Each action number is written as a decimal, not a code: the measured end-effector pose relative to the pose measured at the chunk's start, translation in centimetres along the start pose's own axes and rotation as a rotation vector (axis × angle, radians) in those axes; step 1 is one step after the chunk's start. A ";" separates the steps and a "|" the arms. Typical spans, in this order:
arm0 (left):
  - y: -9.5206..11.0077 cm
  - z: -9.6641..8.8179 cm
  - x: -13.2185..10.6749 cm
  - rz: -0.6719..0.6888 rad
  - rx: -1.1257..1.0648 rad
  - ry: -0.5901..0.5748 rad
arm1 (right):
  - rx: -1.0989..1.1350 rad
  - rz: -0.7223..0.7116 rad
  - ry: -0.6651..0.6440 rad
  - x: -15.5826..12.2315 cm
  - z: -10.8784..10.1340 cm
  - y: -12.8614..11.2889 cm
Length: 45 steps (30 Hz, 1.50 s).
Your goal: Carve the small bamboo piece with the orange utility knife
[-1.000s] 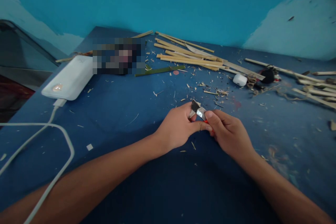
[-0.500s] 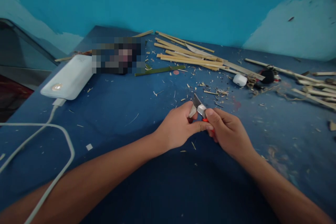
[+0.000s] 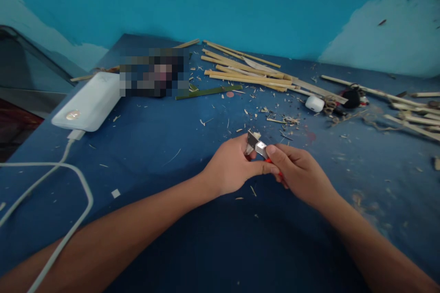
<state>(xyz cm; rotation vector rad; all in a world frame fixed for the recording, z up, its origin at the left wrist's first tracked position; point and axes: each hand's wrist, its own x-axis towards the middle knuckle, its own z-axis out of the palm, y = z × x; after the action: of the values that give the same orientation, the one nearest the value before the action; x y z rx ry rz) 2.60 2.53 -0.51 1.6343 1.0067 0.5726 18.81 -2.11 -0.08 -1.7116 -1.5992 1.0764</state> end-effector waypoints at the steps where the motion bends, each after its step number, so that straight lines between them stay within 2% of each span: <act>1: 0.1 0.1 0.0 0.000 0.002 0.012 | -0.033 -0.008 0.027 -0.1 0.0 -0.1; 6: 0.2 0.4 -0.2 -0.004 0.009 0.029 | -0.117 -0.031 0.104 -0.4 0.3 -0.4; 12: 0.0 0.5 -0.4 0.001 0.023 0.026 | -0.204 -0.075 0.125 -0.7 0.2 -0.7; 22: -0.2 0.6 -0.5 0.032 0.017 0.050 | -0.240 -0.092 0.168 -0.9 0.5 -0.4; 28: -0.1 0.6 -0.5 0.053 0.038 0.065 | -0.208 -0.065 0.242 -1.2 1.0 -0.8; 38: -0.1 0.5 -0.4 0.070 0.057 0.053 | -0.191 -0.044 0.266 -1.3 1.2 -0.8; 45: -0.3 0.2 -0.2 0.062 0.013 0.004 | -0.167 -0.036 0.210 -1.2 0.8 -1.1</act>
<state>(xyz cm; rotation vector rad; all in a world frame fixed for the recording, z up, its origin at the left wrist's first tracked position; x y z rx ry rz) 2.55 2.28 -0.81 1.6808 0.9674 0.6119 17.58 -3.24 0.64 -1.8293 -1.6156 0.7358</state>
